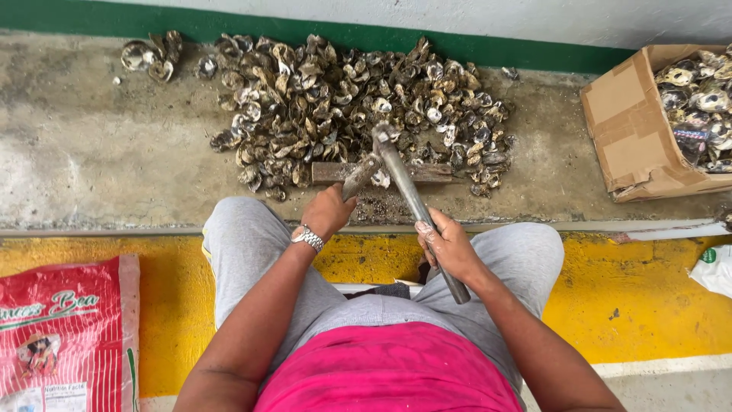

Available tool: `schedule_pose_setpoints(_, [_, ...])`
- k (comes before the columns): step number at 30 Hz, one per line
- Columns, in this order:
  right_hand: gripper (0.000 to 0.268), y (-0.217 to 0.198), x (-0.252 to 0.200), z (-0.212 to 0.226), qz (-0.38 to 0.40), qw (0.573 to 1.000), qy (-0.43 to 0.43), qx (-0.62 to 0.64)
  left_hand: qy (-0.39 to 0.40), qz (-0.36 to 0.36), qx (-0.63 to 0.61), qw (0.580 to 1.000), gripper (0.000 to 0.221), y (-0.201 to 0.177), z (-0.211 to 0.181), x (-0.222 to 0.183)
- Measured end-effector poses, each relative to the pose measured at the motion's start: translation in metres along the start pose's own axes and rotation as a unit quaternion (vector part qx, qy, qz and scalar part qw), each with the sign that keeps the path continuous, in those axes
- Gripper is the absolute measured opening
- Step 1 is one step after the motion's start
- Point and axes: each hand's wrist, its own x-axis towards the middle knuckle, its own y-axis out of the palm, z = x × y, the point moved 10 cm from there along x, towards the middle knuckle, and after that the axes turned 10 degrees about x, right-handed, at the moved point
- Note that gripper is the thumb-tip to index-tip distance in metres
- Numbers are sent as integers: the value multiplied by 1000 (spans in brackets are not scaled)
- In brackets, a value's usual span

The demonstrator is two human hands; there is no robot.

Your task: The recorder uses a hammer and a metal rod to crack open or process a large pile of oyster shells on the floor.

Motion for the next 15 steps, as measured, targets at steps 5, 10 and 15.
schedule_pose_setpoints(5, [38, 5, 4, -5, 1, 1000, -16, 6, 33, -37, 14, 999, 48, -4, -4, -2])
schedule_pose_setpoints(10, [39, 10, 5, -13, 11, 1000, 0, 5, 16, -28, -7, 999, 50, 2, 4, -4])
schedule_pose_setpoints(15, [45, 14, 9, -14, 2, 999, 36, 14, 48, -84, -7, 995, 51, 4, 5, 13])
